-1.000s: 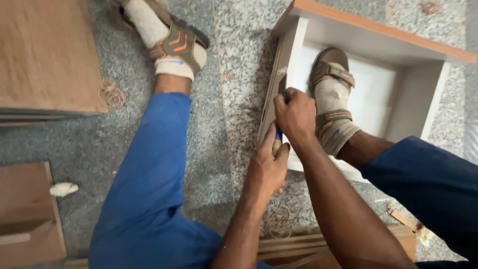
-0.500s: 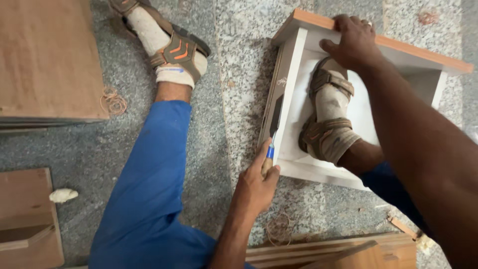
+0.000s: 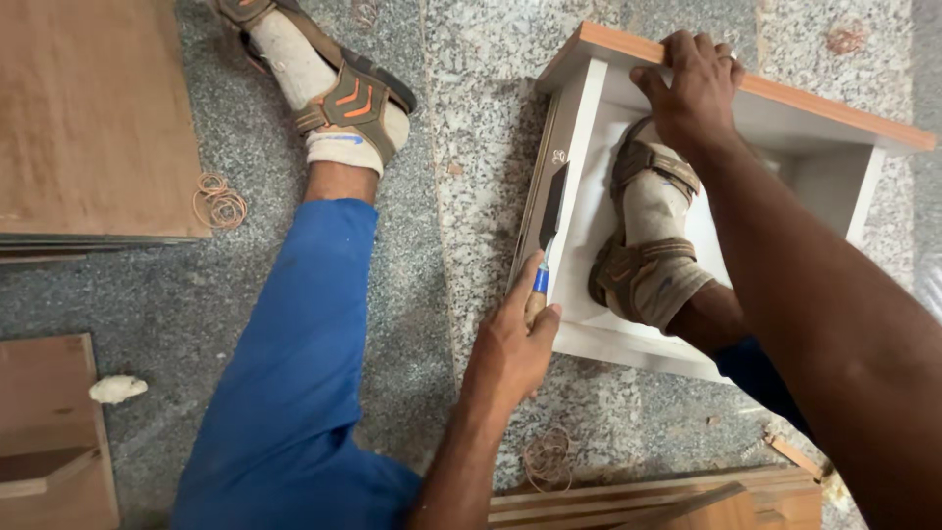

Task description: The person sits on the floor and uses a chisel to scrape and smooth the inner edges of a white wooden drawer. They then flip the drawer over and scrape the bottom surface. Finally, they place the drawer upright and use an orange corner clamp to secure the joints.

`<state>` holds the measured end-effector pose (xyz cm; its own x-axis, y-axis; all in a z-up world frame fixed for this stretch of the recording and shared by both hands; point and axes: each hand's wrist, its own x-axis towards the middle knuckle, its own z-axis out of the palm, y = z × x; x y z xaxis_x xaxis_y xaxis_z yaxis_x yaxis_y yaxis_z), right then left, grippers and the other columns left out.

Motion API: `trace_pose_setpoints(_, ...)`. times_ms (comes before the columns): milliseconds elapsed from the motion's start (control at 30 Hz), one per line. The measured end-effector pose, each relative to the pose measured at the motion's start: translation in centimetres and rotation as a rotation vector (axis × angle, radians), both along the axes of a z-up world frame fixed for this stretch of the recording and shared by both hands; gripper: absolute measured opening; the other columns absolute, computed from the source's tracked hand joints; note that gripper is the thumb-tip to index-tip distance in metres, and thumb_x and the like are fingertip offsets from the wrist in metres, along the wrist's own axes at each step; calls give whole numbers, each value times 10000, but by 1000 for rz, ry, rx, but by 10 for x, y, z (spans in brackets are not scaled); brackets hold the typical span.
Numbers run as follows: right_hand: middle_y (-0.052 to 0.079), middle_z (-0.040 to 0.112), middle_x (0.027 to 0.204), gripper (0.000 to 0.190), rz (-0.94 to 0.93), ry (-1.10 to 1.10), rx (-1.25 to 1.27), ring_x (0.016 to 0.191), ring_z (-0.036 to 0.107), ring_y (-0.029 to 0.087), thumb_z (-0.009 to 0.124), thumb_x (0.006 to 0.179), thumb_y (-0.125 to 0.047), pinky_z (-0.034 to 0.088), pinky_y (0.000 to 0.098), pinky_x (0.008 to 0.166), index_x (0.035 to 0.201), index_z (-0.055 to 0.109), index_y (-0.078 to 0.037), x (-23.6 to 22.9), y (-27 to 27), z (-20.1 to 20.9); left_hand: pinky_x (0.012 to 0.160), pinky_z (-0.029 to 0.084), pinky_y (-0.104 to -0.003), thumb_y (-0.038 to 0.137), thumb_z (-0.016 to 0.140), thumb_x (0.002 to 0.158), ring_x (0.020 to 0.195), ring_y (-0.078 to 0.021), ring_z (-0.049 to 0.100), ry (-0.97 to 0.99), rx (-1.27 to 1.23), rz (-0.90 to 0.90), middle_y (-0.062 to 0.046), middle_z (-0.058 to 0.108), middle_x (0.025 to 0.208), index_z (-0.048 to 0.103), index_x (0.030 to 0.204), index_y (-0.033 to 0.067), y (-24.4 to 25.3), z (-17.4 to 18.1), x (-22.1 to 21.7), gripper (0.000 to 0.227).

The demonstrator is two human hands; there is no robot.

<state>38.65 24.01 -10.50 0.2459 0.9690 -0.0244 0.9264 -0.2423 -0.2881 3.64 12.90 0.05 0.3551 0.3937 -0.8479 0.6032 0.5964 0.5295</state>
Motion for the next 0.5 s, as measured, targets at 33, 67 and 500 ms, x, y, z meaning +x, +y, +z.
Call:
trace_pose_setpoints(33, 172, 574, 1197, 408, 4, -8, 7, 1189, 481, 389, 713, 1062, -397, 252, 576, 1080, 1255, 603, -54, 0, 1, 1, 692, 644, -432, 280, 576, 1010, 820, -351, 761, -97, 376, 57, -219, 698, 1270, 277, 1645, 330, -3, -2, -1, 703)
trace_pose_setpoints(67, 173, 575, 1206, 407, 13, -17, 9, 1195, 479, 392, 711, 1072, -401, 255, 580, 1084, 1256, 603, -55, 0, 0, 1, 698, 647, -411, 261, 605, 1045, 848, -357, 746, -200, 746, 115, -262, 671, 1284, 279, 1679, 260, -9, -3, -2, 713)
trace_pose_setpoints(500, 174, 564, 1329, 401, -184, 38, -68, 1356, 385, 477, 475, 1100, -486, 116, 638, 1179, 1278, 663, -179, -21, 17, 0, 559, 579, -399, 287, 652, 994, 646, -252, 736, -199, 899, 156, -252, 743, 1027, 317, 1647, 201, -10, -24, 18, 738)
